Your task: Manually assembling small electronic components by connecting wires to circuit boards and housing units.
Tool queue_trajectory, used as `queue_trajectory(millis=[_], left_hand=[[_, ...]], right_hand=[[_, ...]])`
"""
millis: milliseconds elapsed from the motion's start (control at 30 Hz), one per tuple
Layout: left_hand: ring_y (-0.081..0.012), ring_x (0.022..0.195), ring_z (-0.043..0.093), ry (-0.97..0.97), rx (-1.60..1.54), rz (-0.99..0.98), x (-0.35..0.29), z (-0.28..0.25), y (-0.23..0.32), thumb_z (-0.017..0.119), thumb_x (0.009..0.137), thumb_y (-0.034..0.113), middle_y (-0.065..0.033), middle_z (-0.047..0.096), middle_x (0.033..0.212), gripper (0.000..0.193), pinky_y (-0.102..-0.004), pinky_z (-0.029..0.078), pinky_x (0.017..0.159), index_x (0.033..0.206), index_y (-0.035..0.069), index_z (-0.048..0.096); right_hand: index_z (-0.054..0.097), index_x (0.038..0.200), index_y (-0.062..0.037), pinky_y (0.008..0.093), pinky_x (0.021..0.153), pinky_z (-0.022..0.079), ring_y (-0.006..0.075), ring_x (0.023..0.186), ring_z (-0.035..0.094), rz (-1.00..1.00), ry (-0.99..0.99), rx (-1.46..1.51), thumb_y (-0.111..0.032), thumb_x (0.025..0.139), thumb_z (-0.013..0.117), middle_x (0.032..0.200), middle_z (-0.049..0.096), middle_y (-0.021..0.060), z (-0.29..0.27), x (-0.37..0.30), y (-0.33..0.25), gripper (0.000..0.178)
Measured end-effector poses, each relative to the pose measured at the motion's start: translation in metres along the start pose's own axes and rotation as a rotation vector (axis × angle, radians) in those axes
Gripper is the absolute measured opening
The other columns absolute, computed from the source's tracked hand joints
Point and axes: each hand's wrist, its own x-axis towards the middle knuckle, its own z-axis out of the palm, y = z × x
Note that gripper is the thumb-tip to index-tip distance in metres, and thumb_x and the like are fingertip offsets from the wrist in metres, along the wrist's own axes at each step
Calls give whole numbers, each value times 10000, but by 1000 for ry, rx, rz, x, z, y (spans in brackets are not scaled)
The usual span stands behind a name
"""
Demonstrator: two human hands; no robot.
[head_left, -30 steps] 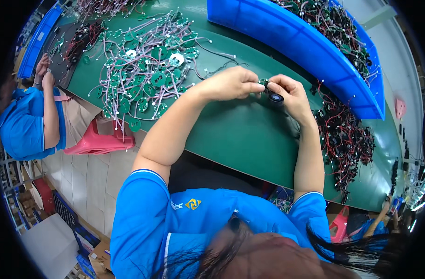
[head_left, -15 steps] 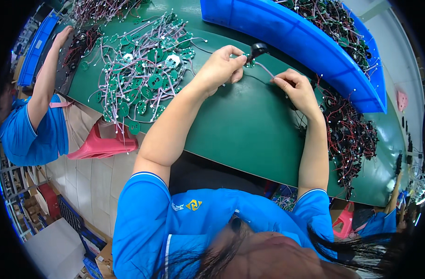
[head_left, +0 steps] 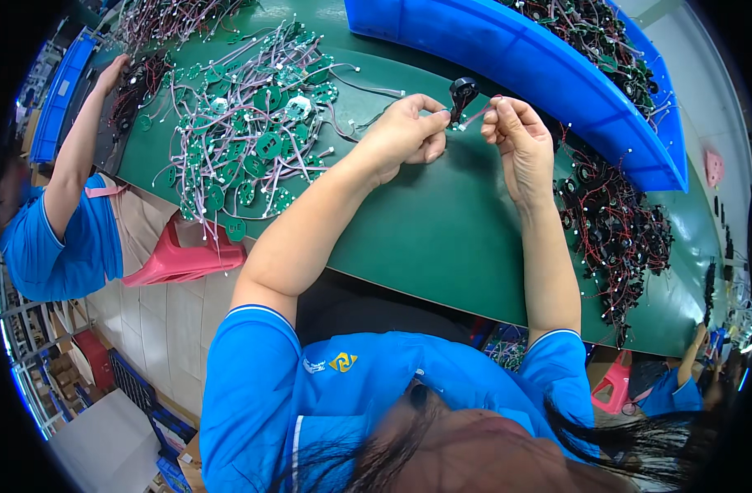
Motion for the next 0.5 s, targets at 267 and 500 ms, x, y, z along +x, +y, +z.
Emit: queue_trajectory(millis=[267, 500], left_hand=[[-33, 379, 321, -19, -67, -6, 0, 0, -6, 489, 917, 168, -23, 492, 527, 178, -152, 152, 338, 1000, 16, 452], [-40, 374, 326, 25, -120, 7, -2, 1, -7, 495, 909, 147, -29, 496, 529, 155, -156, 170, 331, 981, 15, 459]], right_hand=[[588, 951, 19, 206, 613, 459, 127, 690, 578, -222, 25, -181, -107, 880, 585, 803, 608, 90, 16, -8, 9, 146], [585, 937, 17, 211, 632, 463, 116, 706, 556, -145, -76, -35, -66, 860, 600, 809, 593, 64, 12, -9, 10, 114]])
